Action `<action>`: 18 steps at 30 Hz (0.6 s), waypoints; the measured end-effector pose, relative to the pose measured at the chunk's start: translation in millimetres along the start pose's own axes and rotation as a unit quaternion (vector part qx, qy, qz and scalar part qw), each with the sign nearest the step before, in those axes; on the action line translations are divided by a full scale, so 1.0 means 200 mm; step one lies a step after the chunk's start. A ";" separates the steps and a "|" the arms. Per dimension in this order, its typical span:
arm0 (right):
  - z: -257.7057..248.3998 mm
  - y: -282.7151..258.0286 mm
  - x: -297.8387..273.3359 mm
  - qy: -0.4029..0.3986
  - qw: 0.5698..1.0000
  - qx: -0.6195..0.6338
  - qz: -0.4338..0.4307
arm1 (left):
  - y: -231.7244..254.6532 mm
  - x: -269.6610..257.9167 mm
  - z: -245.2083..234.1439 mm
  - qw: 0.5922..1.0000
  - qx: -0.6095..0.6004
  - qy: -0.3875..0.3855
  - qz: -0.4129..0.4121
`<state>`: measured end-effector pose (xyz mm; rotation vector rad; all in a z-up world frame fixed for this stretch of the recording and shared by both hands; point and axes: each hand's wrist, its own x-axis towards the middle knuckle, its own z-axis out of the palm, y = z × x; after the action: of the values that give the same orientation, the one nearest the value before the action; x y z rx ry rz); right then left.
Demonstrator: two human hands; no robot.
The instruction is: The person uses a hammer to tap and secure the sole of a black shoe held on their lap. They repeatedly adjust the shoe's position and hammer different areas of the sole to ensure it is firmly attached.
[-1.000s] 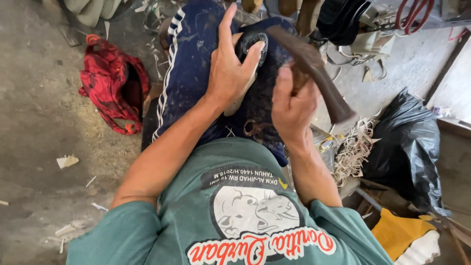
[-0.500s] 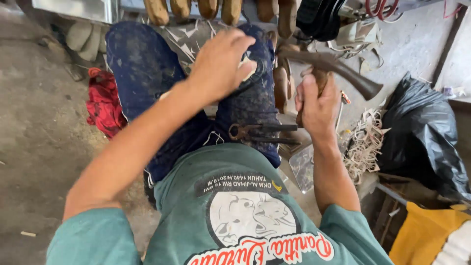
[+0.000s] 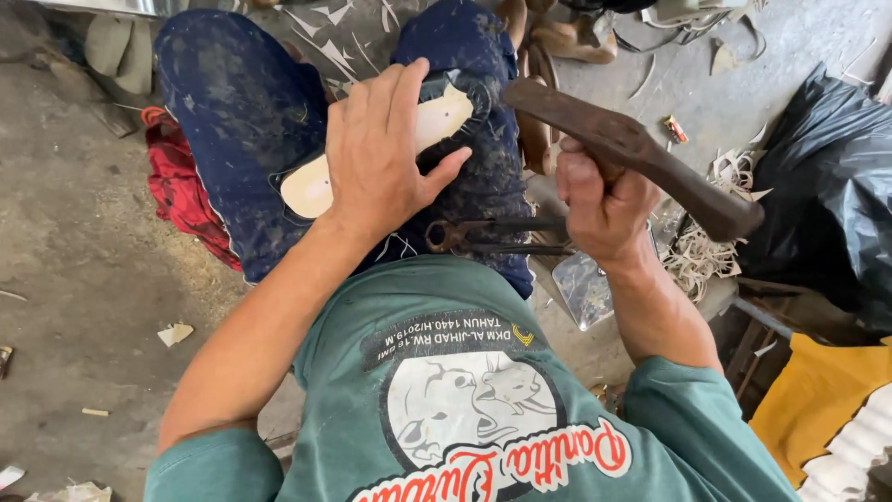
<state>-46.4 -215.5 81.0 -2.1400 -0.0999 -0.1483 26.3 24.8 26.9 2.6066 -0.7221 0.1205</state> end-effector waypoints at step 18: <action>0.01 0.03 0.02 -0.143 0.976 -0.120 0.113 | 0.00 -0.01 0.02 1.000 -0.011 -0.003 0.007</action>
<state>-41.8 -216.8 75.5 -2.3835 -0.0043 0.2974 24.9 24.4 22.7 2.5823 -0.7394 0.1077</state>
